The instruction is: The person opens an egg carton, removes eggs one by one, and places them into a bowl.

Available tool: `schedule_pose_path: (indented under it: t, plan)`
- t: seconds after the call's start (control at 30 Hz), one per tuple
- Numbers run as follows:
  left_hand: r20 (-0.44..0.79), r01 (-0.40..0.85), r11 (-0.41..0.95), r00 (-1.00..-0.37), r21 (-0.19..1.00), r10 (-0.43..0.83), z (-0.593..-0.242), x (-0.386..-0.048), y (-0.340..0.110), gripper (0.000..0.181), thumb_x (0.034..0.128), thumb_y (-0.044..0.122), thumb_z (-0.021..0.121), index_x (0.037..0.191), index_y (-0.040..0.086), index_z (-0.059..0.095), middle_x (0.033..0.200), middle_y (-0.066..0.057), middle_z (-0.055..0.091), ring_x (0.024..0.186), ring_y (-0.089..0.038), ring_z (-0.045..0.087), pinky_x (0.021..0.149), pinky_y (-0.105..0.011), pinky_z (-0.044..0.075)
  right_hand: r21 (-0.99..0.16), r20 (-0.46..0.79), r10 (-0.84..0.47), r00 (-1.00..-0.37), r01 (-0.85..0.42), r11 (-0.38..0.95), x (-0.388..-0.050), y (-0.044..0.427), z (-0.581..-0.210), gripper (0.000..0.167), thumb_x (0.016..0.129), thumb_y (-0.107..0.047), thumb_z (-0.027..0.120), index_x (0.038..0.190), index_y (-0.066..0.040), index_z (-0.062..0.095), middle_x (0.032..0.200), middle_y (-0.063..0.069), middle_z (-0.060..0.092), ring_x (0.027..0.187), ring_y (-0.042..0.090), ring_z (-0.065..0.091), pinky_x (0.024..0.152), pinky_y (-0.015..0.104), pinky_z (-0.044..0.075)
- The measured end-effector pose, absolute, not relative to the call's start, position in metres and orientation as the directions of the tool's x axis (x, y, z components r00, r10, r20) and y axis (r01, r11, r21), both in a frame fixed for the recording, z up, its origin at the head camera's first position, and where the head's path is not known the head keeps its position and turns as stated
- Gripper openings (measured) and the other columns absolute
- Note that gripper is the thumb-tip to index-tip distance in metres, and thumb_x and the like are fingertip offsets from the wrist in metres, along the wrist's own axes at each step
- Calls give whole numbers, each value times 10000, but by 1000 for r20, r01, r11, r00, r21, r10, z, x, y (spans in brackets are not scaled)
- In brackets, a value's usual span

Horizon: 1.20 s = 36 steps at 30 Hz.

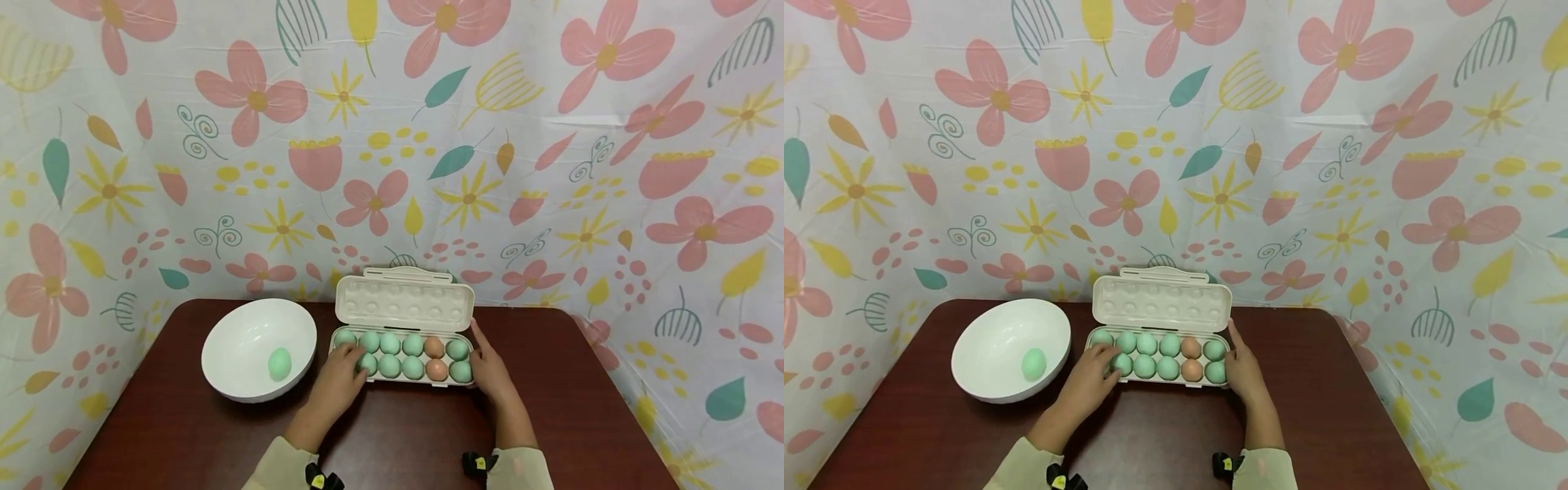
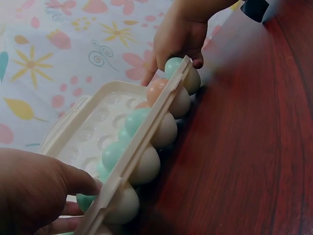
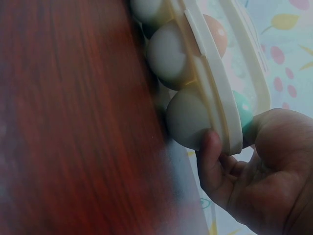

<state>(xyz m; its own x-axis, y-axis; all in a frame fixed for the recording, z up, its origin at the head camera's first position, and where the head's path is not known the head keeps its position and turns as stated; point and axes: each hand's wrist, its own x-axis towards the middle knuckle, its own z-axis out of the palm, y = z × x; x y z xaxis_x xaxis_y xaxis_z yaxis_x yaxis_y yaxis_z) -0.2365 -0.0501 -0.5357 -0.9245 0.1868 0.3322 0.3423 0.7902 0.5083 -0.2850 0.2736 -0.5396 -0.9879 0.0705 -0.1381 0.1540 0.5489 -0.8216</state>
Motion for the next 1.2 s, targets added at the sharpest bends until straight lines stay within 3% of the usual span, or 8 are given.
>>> schedule_pose_path:
  t: [0.27,0.33,0.53,0.77,1.2]
  plan:
    - [344,342,776,-923,530,172,-538,-237,-49,357,902,167,755,1230,46,681,1210,-162,668,1157,-343,626,963,-478,527,-797,-123,67,-990,139,587,-285,274,-538,648,1054,-162,335,1600,-454,144,1433,283,480,816,288,541,596,341,528]
    - [353,345,774,-920,531,168,-538,-237,-49,348,892,158,762,1214,48,686,1197,-165,677,1147,-344,633,957,-479,529,-802,-127,67,-990,142,580,-285,273,-539,647,1054,-166,331,1600,-457,141,1424,281,484,805,288,544,583,349,538]
    - [386,356,791,-907,498,165,-540,-238,-49,350,866,182,793,1183,66,698,1148,-132,683,1088,-325,653,919,-465,541,-807,-129,70,-989,146,572,-285,273,-539,637,1061,-178,328,1598,-462,139,1316,271,532,768,271,532,573,354,542]
    - [393,358,791,-905,495,164,-542,-240,-50,356,856,181,804,1176,72,693,1148,-121,672,1070,-311,656,908,-461,541,-821,-144,72,-987,160,548,-286,273,-539,650,1060,-165,336,1588,-489,140,950,174,498,717,242,520,556,367,566]
    - [390,347,772,-910,533,140,-537,-240,-53,400,867,235,801,1215,76,684,1203,-104,649,923,-245,686,827,-424,573,-822,-139,73,-988,156,547,-285,273,-540,656,1055,-160,343,1588,-488,145,920,134,485,743,245,524,554,371,570]
